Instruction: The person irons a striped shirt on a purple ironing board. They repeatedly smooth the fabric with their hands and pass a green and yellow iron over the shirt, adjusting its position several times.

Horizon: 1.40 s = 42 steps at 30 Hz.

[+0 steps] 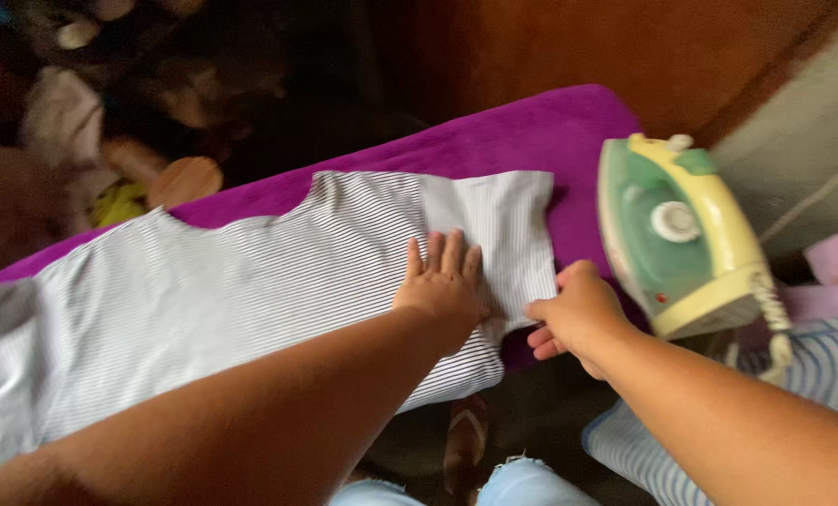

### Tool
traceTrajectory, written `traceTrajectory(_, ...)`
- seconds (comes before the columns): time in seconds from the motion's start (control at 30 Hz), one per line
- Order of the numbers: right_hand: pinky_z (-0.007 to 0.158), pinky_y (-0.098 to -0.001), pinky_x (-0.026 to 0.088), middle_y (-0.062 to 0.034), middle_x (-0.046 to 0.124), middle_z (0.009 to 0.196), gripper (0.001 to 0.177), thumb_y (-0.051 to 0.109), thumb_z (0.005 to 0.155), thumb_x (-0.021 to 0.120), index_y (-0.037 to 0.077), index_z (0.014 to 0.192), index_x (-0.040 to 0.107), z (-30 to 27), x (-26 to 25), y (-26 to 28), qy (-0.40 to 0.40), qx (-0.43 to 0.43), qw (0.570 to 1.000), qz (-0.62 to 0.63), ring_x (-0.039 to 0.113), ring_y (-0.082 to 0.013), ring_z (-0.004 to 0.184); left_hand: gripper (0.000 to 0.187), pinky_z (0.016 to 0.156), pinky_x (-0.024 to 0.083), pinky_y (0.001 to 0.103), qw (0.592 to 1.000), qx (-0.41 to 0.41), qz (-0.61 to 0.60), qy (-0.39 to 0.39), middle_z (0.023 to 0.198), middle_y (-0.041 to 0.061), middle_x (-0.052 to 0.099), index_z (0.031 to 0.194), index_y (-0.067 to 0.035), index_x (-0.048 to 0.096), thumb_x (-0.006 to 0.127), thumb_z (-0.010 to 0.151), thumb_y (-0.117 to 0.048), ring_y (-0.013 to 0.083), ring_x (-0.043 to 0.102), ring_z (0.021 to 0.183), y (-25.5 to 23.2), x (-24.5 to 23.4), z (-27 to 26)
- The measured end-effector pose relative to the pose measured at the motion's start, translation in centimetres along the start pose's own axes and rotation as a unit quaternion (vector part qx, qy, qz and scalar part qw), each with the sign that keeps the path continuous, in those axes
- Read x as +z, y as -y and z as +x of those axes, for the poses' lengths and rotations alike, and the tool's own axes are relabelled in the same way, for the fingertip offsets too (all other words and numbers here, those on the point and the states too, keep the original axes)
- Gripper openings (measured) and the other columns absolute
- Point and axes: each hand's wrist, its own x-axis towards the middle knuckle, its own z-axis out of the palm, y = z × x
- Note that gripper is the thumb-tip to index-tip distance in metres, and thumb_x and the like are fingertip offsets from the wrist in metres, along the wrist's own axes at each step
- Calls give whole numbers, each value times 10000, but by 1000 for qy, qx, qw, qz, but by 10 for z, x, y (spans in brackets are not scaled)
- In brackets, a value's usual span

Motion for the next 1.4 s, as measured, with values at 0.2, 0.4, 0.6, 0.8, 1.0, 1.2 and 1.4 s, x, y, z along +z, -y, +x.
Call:
traceTrajectory(0.2, 411, -388, 474, -172, 653, 782, 499, 24, 769, 768, 63, 1196, 513, -15, -43, 24, 75, 38, 992, -99, 610, -251, 516, 877, 1223, -13, 620, 998, -17, -63, 23, 1685, 147, -183, 1622, -325, 6, 495, 960, -628, 467, -166, 1529, -20, -23, 42)
traceTrajectory(0.4, 586, -396, 547, -85, 679, 830, 296, 165, 793, 801, 74, 1032, 652, -5, -87, 44, -141, -219, 951, -167, 676, -242, 668, 988, 1207, 167, 671, 997, 13, -39, -72, 1604, 232, 234, 1592, -20, 246, 564, 935, -686, 435, 125, 1538, -65, -37, 38)
traceTrajectory(0.6, 867, -447, 507, -206, 614, 1125, 545, 140, 698, 874, 18, 1153, 600, 16, -143, 31, -322, -401, 810, -283, 617, -354, 1023, 575, 1192, 251, 658, 997, 12, -70, -27, 1517, 215, 375, 1391, -46, 530, 644, 955, -404, 400, 303, 1459, -61, -26, 33)
traceTrajectory(0.8, 865, -462, 516, -216, 668, 1129, 667, 214, 725, 897, 2, 1268, 571, 56, -155, 23, -257, -209, 898, -289, 642, -363, 1024, 661, 1122, 502, 564, 663, -26, -748, -14, 1329, 409, 650, 1568, -156, 474, 601, 923, -220, 593, 565, 1228, -2, 23, 60)
traceTrajectory(1.0, 677, -468, 545, -196, 752, 865, 362, 204, 770, 816, -28, 1030, 716, 58, -152, 44, -165, -96, 967, -167, 704, -330, 718, 520, 1135, 320, 464, 739, 146, -657, 4, 1588, 45, 486, 1345, -18, 695, 567, 938, -315, 270, 425, 1423, 3, 25, 89)
traceTrajectory(1.2, 635, -425, 502, -157, 720, 788, 377, 374, 874, 815, 24, 997, 755, 25, -131, 94, -174, -205, 919, -289, 645, -264, 648, 341, 1037, 538, 391, 747, -86, -615, -237, 1321, 103, 678, 1214, -107, 642, 533, 898, -174, 302, 646, 1266, 32, 31, 41)
traceTrajectory(1.4, 683, -321, 576, -55, 806, 861, 487, 349, 694, 825, 114, 1118, 775, 13, -46, 128, 156, -359, 892, -227, 721, -150, 735, 460, 1114, 372, 606, 867, -356, -262, -228, 1583, 61, 345, 1385, -191, 516, 628, 945, -263, 344, 295, 1479, 103, 82, -60)
